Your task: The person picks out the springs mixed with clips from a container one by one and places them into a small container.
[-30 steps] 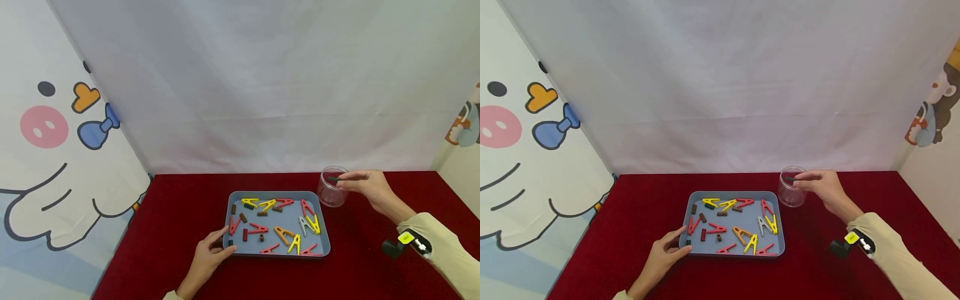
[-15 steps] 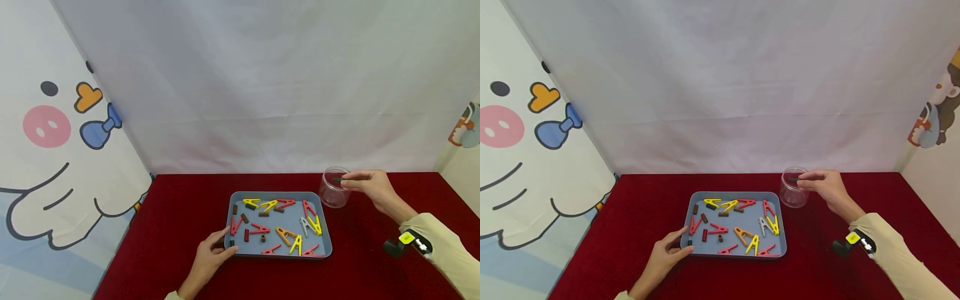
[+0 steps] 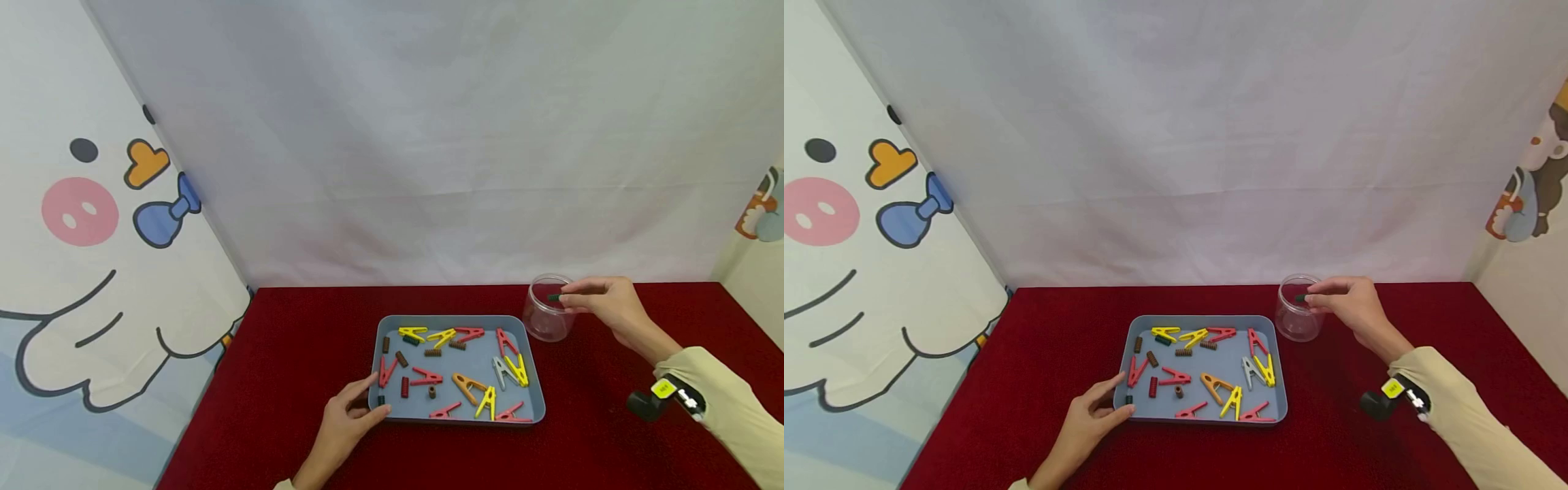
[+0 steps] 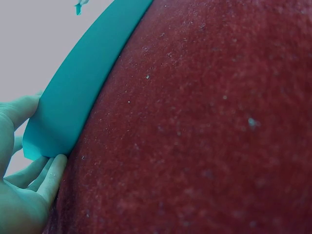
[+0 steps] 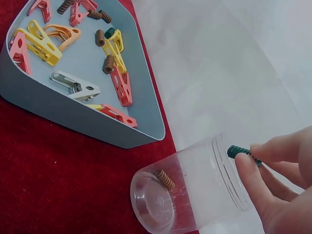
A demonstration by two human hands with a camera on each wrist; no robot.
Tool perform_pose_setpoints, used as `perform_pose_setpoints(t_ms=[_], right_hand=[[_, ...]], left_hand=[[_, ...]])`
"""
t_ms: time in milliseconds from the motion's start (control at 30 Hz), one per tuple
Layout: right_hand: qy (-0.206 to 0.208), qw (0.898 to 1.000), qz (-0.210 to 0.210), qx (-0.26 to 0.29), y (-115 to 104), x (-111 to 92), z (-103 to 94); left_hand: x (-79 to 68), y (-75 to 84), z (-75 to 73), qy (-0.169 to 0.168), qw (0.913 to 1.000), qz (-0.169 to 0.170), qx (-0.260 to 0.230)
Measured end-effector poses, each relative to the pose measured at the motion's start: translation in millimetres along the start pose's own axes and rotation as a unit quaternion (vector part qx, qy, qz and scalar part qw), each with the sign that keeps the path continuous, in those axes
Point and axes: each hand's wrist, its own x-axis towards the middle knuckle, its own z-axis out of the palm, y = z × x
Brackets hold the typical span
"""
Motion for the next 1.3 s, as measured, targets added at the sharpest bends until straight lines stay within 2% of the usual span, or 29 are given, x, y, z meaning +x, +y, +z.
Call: perform_pose_setpoints(t_ms=[467,833,1300], right_hand=[[0.014,1.000,0.002,-0.003,1.4,1.3,2.7],[0.003,1.000,-0.020,-0.021,-4.8,0.5,8.8],[-0.008,0.999,-0.024,-0.046,-9.3,-6.1,20.5]], left_hand=[[-1.8,-1.5,0.7,-0.003,0.9999,-0.003,-0.011],[-0.2,1.0,0.2,0.001,1.0000,0.002,0.004],[-0.3,-0.5,0.4,0.004,1.0000,0.003,0.000]])
